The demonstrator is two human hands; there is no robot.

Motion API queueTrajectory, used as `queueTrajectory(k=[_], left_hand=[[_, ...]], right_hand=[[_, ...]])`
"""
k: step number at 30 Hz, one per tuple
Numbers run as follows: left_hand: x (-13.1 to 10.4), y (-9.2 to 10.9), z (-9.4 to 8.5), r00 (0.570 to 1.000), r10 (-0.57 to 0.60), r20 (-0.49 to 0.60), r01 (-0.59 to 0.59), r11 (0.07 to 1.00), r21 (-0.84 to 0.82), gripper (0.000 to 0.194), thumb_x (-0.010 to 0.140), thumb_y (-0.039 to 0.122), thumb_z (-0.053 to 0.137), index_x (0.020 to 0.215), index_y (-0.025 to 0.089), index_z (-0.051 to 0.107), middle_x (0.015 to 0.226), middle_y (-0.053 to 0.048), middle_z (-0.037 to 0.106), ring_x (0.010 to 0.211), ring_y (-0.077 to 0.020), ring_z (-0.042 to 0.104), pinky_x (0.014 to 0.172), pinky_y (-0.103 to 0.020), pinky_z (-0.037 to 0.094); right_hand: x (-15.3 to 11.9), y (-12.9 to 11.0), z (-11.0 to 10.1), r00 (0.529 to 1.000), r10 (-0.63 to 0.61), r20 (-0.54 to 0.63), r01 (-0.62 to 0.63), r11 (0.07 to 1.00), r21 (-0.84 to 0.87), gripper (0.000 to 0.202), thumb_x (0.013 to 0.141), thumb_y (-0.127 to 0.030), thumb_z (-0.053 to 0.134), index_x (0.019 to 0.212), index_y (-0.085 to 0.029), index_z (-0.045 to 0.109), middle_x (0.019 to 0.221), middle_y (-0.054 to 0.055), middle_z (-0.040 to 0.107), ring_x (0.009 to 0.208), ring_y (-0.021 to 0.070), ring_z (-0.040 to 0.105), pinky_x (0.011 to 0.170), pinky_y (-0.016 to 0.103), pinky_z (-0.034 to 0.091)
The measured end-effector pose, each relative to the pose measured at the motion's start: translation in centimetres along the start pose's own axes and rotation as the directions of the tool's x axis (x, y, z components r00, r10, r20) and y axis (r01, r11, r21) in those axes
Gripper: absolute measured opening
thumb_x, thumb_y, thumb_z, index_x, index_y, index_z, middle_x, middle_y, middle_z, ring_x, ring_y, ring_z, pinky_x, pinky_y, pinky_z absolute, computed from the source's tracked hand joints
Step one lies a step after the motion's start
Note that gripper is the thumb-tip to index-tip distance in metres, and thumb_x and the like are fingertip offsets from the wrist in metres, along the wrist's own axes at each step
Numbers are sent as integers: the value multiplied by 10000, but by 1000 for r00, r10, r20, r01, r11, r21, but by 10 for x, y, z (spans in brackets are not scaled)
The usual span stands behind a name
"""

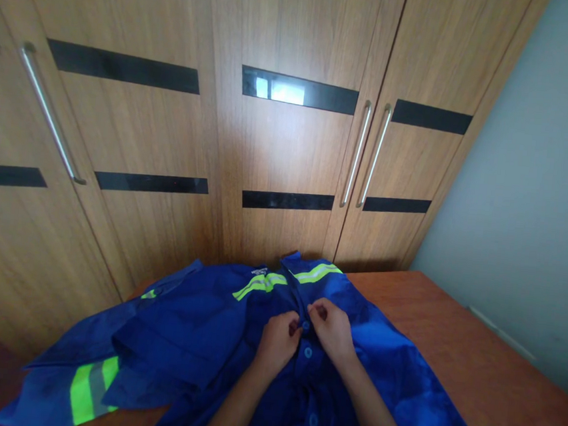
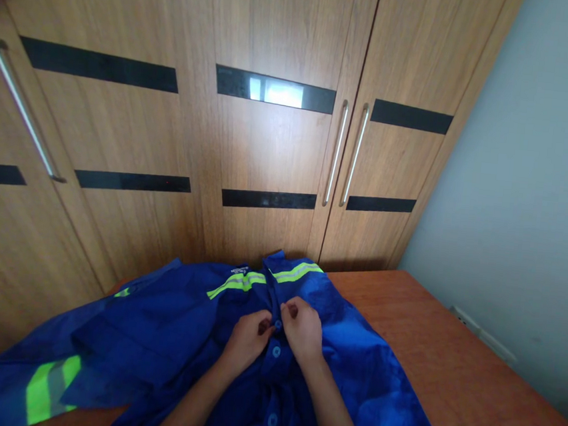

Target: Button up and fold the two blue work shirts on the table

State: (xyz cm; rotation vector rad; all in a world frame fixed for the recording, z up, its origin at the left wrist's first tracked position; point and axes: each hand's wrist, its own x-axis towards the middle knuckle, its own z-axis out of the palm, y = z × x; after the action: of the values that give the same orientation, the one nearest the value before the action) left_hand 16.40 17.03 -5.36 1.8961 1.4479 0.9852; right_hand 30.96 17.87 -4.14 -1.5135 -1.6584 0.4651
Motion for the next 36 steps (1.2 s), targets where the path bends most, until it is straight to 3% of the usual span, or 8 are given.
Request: queueTrajectory(k=[4,10,17,22,27,29,32,36], left_hand=[[-3,3,0,999,9,39,-14,991,130,133,731,95,581,654,203,594,629,10,618,612,-150,573,563,-228,303],[-5,6,-7,997,16,81,-32,979,203,151,763,140,542,641,210,597,622,-8,632,590,-163,574,542,-232,288],[-4,8,-12,990,42,134,-67,981,182,132,762,174,554,684,224,648,653,7,677,643,-155,627,563,-212,352],[-7,18,-14,992,54,115,-83,961,265,98,727,183,609,657,232,657,657,-22,684,644,-193,631,568,-241,361],[21,31,-28,994,98,45,-107,928,356,182,850,167,494,825,210,669,838,-61,689,811,-190,635,714,-271,423],[40,33,-30,995,97,34,-102,910,402,229,880,114,443,879,181,662,922,-80,677,921,-191,619,821,-306,429],[65,29,-24,998,38,55,-60,884,463,149,911,207,506,937,154,643,1001,-68,661,964,-191,611,881,-379,459],[76,12,-10,994,-66,85,14,862,507,248,883,334,590,1062,163,610,1094,-62,635,972,-197,619,850,-406,510]], right_hand=[[34,-14,11,999,-16,-28,12,991,-133,249,790,-275,574,1016,-197,644,974,105,695,993,237,612,830,304,443],[71,-6,14,1000,13,-16,-16,977,-212,298,809,-240,522,1091,-196,612,780,26,704,677,163,652,601,229,443],[41,27,-24,991,-7,-134,-41,935,-351,297,876,-190,380,1033,-189,632,813,37,676,753,189,636,686,270,454],[26,20,-24,992,-124,-12,104,876,-471,283,835,-99,452,935,-196,699,1023,122,643,1029,250,552,888,319,421],[36,3,-25,959,-164,231,260,831,-491,288,775,-63,500,880,-215,719,988,80,672,1042,214,564,917,279,416],[40,0,-25,957,-114,268,240,828,-506,228,808,-138,501,830,-188,723,905,98,689,957,234,613,855,310,454],[43,-1,-23,960,-28,277,178,827,-533,189,806,-238,554,796,-149,721,878,146,696,895,280,647,792,356,478],[43,0,-18,965,76,250,72,841,-536,165,694,-98,621,824,-127,718,981,197,686,948,309,649,809,375,467]])
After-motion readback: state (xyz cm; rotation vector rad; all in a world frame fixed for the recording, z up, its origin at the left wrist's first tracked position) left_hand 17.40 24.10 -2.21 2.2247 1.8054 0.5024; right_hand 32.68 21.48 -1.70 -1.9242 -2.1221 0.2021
